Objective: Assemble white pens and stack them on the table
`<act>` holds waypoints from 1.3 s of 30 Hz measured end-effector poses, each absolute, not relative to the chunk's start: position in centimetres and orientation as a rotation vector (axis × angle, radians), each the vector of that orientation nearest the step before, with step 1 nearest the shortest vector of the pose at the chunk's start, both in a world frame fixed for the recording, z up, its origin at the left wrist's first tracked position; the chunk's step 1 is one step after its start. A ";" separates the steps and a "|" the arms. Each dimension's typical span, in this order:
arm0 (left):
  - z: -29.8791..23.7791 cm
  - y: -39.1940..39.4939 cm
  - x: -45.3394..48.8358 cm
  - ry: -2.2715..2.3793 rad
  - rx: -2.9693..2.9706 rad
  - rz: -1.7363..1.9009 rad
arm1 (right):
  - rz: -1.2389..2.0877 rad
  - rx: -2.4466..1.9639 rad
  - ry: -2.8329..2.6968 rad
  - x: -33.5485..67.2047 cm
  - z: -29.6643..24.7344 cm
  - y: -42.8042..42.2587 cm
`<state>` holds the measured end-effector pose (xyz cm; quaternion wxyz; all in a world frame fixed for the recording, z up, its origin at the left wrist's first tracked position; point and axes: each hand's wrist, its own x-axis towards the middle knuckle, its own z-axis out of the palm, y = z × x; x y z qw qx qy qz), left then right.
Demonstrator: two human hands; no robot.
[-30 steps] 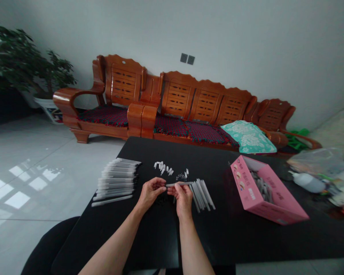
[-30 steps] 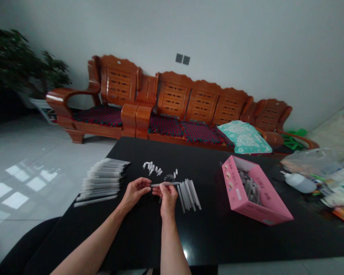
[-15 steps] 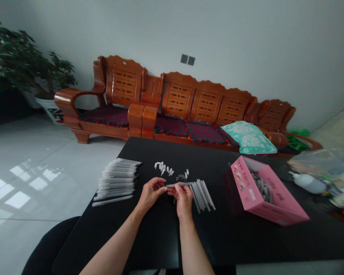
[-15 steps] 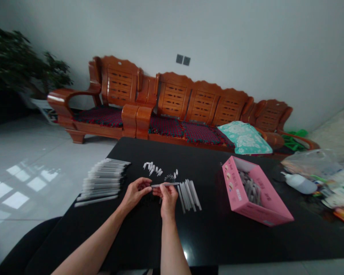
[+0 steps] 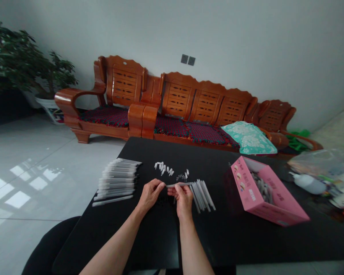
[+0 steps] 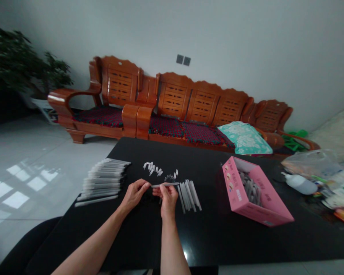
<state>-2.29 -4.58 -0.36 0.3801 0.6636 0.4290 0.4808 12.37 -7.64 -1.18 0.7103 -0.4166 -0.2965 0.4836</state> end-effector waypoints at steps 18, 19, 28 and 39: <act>-0.9 -4.3 -2.3 1.070 1.676 1.228 | 1.069 -0.915 -0.674 12.4 -1.1 -7.7; -0.8 -4.3 -2.3 1.071 1.666 1.236 | 1.068 -0.916 -0.669 12.4 -1.1 -7.7; -0.7 -4.8 -2.2 1.081 1.757 1.198 | 1.073 -0.908 -0.667 12.5 -1.1 -7.7; -0.2 1.6 -0.2 1.574 2.065 1.017 | 0.859 -1.000 -0.729 13.1 -2.0 -8.0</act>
